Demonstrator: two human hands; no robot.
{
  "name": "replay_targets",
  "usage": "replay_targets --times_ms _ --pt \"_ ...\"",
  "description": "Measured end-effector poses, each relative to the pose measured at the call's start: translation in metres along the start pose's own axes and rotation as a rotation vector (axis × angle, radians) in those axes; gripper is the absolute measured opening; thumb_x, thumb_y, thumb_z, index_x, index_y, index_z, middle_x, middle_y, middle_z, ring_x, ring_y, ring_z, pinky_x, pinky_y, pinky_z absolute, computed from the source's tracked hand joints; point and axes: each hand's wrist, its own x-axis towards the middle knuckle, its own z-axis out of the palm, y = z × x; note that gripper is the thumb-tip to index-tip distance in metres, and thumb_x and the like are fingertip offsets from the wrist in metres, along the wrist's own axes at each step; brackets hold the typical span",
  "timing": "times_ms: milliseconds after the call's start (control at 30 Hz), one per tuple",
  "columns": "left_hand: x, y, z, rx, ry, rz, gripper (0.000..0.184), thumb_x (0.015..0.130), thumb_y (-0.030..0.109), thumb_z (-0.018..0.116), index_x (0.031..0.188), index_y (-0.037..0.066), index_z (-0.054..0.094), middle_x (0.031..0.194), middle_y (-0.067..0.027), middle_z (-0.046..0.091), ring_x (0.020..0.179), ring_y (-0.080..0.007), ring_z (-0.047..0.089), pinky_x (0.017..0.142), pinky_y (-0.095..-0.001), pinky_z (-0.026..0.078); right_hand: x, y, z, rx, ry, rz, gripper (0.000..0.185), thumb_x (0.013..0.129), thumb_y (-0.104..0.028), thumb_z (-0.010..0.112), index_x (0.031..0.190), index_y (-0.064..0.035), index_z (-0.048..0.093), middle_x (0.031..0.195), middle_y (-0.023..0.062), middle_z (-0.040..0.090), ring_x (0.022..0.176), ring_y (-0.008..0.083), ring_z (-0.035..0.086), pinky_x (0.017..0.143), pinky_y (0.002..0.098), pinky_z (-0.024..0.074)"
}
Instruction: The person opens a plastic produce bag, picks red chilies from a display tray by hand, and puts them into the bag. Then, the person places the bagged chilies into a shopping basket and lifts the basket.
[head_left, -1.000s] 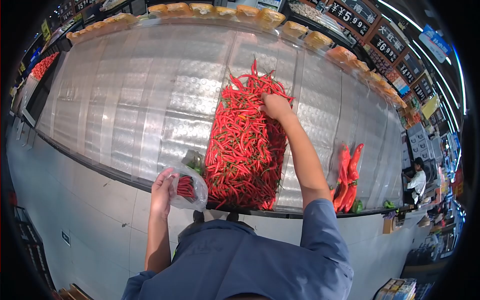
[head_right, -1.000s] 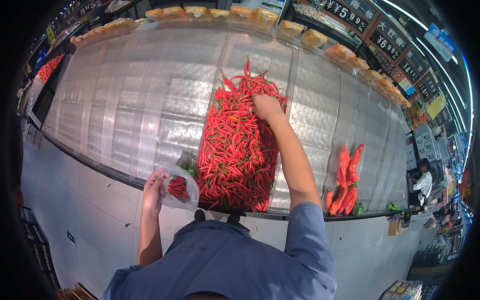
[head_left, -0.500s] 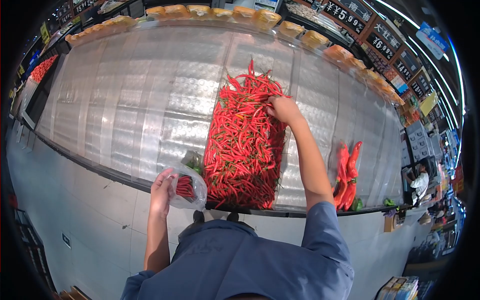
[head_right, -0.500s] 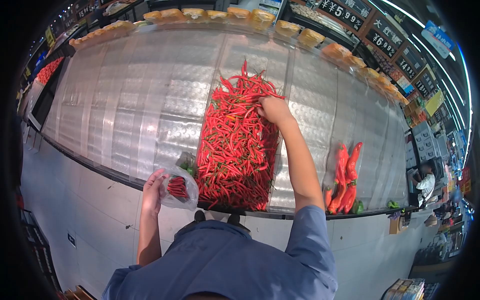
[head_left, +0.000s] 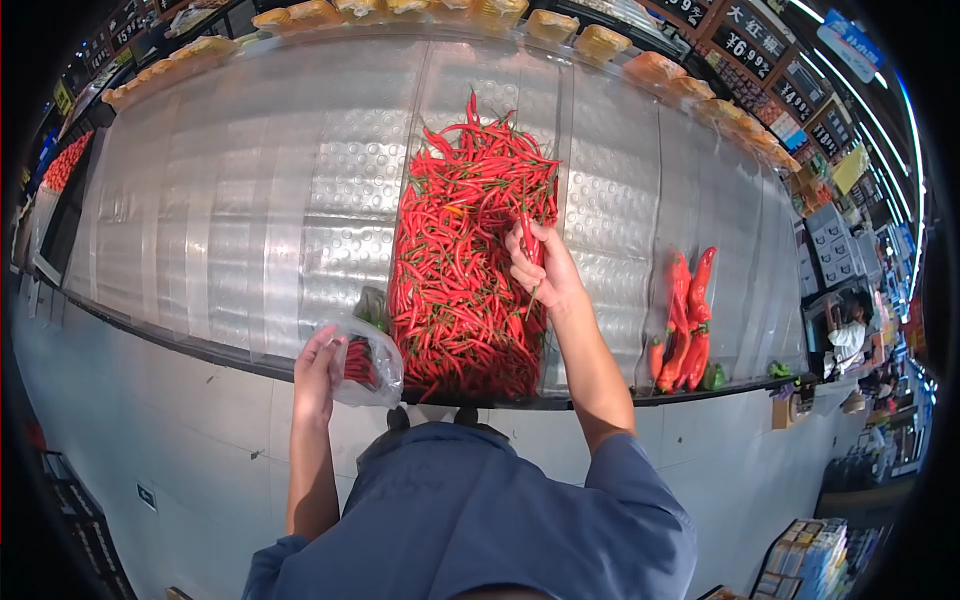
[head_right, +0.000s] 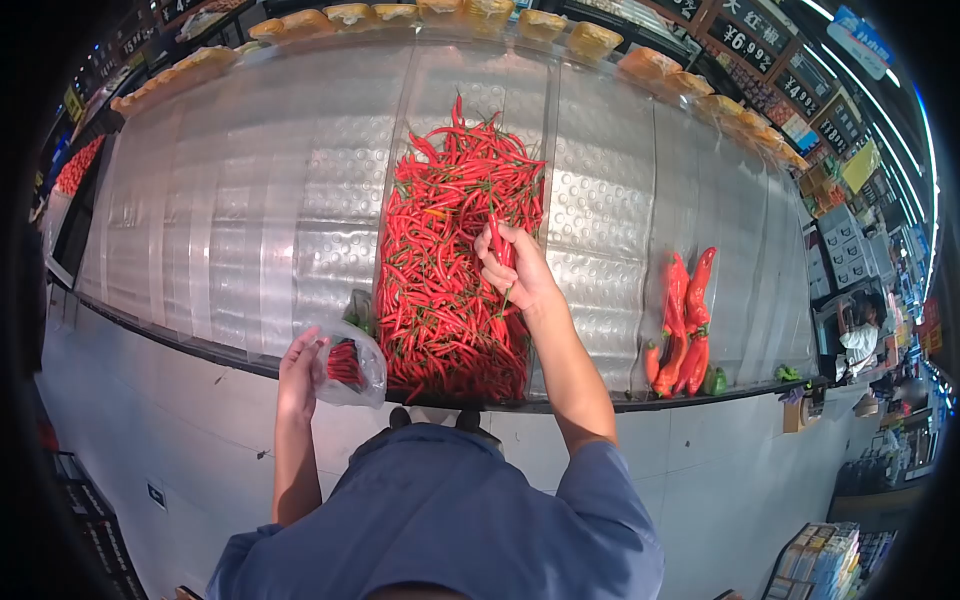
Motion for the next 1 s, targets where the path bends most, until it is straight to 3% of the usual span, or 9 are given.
replay_targets --times_ms 233,400,433,500,600,767,867,967,1000 --pt "-0.004 -0.002 0.006 -0.015 0.004 -0.012 0.035 0.097 0.008 0.057 0.131 0.004 0.057 0.089 0.0019 0.068 0.053 -0.0010 0.039 0.048 -0.0184 0.031 -0.016 0.012 0.010 -0.041 0.057 -0.063 0.014 0.100 -0.018 0.056 0.104 -0.0044 0.058 0.100 0.0186 0.069 0.037 0.0053 0.032 0.034 0.0224 0.0275" --pt "-0.005 -0.003 0.003 -0.007 0.009 -0.006 0.035 0.096 0.007 0.057 0.131 0.004 0.058 0.088 0.0020 0.067 0.053 -0.0009 0.040 0.048 -0.0183 0.031 -0.017 0.019 0.019 -0.059 0.151 -0.140 0.024 0.100 -0.018 0.059 0.120 -0.0044 0.059 0.111 0.0216 0.069 0.038 0.0053 0.033 0.035 0.0221 0.0275" --pt "-0.003 -0.005 0.001 -0.008 0.010 -0.005 0.035 0.096 0.007 0.057 0.131 0.004 0.058 0.088 0.0020 0.067 0.053 -0.0009 0.040 0.048 -0.0183 0.031 -0.017 0.019 0.021 -0.026 0.163 -0.134 0.027 0.100 -0.015 0.058 0.124 -0.0034 0.057 0.109 0.0208 0.069 0.038 0.0055 0.033 0.035 0.0222 0.0279" --pt "0.000 -0.007 0.000 -0.023 0.012 0.004 0.034 0.095 0.006 0.056 0.130 0.006 0.058 0.105 -0.0053 0.071 0.051 -0.0022 0.039 0.046 -0.0194 0.030 -0.015 0.017 0.019 0.003 0.170 -0.129 0.031 0.099 -0.013 0.057 0.128 -0.0025 0.056 0.107 0.0199 0.070 0.038 0.0057 0.033 0.035 0.0222 0.0283" --pt "-0.003 -0.003 0.005 -0.031 0.025 -0.006 0.033 0.096 0.007 0.057 0.129 0.005 0.059 0.094 -0.0003 0.069 0.054 -0.0009 0.041 0.047 -0.0179 0.031 -0.013 0.014 0.000 0.000 0.132 -0.047 0.035 0.093 -0.007 0.050 0.126 0.0018 0.055 0.081 0.0094 0.064 0.039 0.0062 0.032 0.036 0.0228 0.0294" --pt "-0.002 -0.005 0.001 -0.039 0.027 -0.002 0.033 0.096 0.007 0.056 0.128 0.005 0.059 0.096 -0.0014 0.070 0.055 -0.0008 0.041 0.048 -0.0178 0.031 -0.010 0.005 -0.007 0.026 0.166 0.020 0.026 0.096 -0.013 0.053 0.119 -0.0005 0.059 0.066 0.0028 0.052 0.038 0.0065 0.032 0.036 0.0233 0.0267" --pt "-0.003 -0.003 0.002 -0.051 0.028 0.001 0.032 0.096 0.006 0.056 0.128 0.005 0.059 0.095 -0.0013 0.069 0.055 -0.0007 0.042 0.048 -0.0177 0.031 0.002 -0.012 0.001 -0.605 0.297 0.053 0.028 0.102 -0.029 0.058 0.112 -0.0031 0.064 0.051 -0.0033 0.046 0.041 0.0059 0.037 0.039 0.0233 0.0277" --pt "-0.002 -0.002 0.002 -0.060 0.033 0.002 0.032 0.096 0.006 0.055 0.128 0.005 0.059 0.095 -0.0010 0.069 0.055 -0.0006 0.041 0.048 -0.0177 0.031 0.028 -0.027 0.004 -0.883 0.315 0.001 0.024 0.102 -0.024 0.058 0.112 -0.0038 0.066 0.055 -0.0022 0.052 0.043 0.0053 0.044 0.041 0.0220 0.0296" --pt "-0.002 -0.003 0.001 -0.061 0.031 0.001 0.032 0.096 0.007 0.055 0.128 0.005 0.059 0.094 -0.0010 0.069 0.055 -0.0006 0.041 0.048 -0.0176 0.031 0.042 -0.028 -0.011 -0.970 0.330 -0.062 0.022 0.101 -0.021 0.059 0.114 -0.0053 0.067 0.057 0.0022 0.057 0.046 0.0078 0.052 0.043 0.0243 0.0371"
